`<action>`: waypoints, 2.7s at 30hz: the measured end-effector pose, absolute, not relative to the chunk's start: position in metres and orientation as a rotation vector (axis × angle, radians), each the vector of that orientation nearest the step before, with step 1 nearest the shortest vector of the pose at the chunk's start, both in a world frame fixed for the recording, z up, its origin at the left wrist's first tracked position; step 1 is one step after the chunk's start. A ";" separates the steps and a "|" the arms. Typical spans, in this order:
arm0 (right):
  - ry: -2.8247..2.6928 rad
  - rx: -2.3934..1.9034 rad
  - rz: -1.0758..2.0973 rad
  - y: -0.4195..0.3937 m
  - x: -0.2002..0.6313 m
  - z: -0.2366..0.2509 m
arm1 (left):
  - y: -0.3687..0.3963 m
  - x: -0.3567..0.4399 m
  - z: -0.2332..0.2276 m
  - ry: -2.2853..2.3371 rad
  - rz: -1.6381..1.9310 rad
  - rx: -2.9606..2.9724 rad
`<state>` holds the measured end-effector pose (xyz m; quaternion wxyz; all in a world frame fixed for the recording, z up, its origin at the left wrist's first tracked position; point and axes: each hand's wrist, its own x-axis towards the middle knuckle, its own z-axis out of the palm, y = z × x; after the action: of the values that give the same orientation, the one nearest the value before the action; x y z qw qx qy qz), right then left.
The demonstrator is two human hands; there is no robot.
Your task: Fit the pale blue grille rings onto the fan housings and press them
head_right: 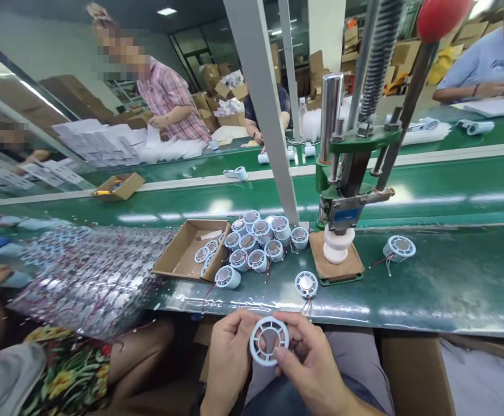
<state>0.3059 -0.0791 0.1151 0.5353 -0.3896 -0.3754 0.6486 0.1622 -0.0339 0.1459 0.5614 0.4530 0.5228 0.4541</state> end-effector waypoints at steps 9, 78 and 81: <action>-0.727 -0.894 1.571 -0.074 0.333 0.114 | -0.035 0.190 0.142 1.195 1.005 1.083; -0.895 -1.026 1.656 -0.083 0.313 0.112 | -0.057 0.163 0.125 1.081 0.951 0.915; -1.381 -1.338 1.420 -0.075 0.312 0.090 | -0.059 0.148 0.089 1.245 0.842 0.857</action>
<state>0.3118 -0.0748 0.0897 0.3669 -0.5206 -0.5374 0.5527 0.1481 -0.0590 0.0885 0.6485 0.3772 0.5476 0.3706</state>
